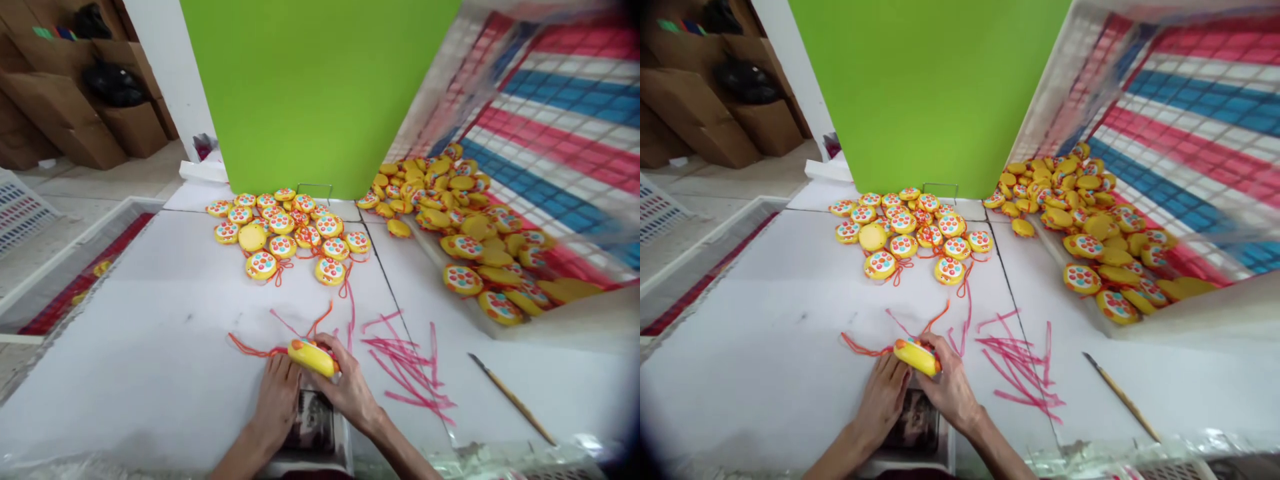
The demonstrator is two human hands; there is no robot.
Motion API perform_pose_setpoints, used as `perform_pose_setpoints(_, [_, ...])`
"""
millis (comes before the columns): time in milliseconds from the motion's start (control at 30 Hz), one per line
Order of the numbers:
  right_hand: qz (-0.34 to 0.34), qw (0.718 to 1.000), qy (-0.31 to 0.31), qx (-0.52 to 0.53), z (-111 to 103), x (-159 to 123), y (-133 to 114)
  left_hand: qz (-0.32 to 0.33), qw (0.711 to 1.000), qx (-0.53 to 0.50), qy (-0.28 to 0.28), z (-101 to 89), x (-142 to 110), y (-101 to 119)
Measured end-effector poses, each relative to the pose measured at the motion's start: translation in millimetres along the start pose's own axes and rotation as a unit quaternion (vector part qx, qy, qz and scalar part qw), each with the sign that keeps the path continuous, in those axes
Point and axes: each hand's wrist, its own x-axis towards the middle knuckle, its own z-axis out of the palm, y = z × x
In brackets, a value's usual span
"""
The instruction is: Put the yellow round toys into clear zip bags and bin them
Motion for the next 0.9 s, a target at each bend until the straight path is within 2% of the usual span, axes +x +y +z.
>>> perform_pose_setpoints(167, [0.026,0.999,-0.011,-0.037,-12.4,-14.1,4.5,-0.032,0.999,-0.01,0.002,-11.3,-4.0,2.7])
perform_pose_setpoints(300, [0.002,0.998,-0.053,-0.024,-20.0,-21.4,1.8,-0.071,0.993,-0.091,0.006,-31.4,0.2,2.8])
perform_pose_setpoints(400, [-0.006,0.996,-0.085,-0.014,-19.2,-24.2,-0.9,-0.052,0.985,-0.163,0.007,-38.9,6.1,5.7])
perform_pose_setpoints(500, [-0.007,0.999,-0.036,-0.025,-12.5,-27.1,0.1,-0.025,0.976,-0.215,-0.006,-35.9,9.9,10.4])
perform_pose_setpoints(600, [-0.013,0.998,0.023,-0.053,-5.0,-30.8,3.2,-0.023,0.979,-0.204,0.004,-30.9,10.1,13.7])
perform_pose_setpoints(733, [-0.021,0.994,0.038,-0.098,-0.5,-33.9,4.6,-0.008,0.985,-0.173,-0.015,-31.6,10.8,17.2])
perform_pose_setpoints(900, [-0.034,0.995,0.062,-0.075,4.0,-32.3,6.0,0.021,0.992,-0.123,0.005,-33.1,19.2,22.7])
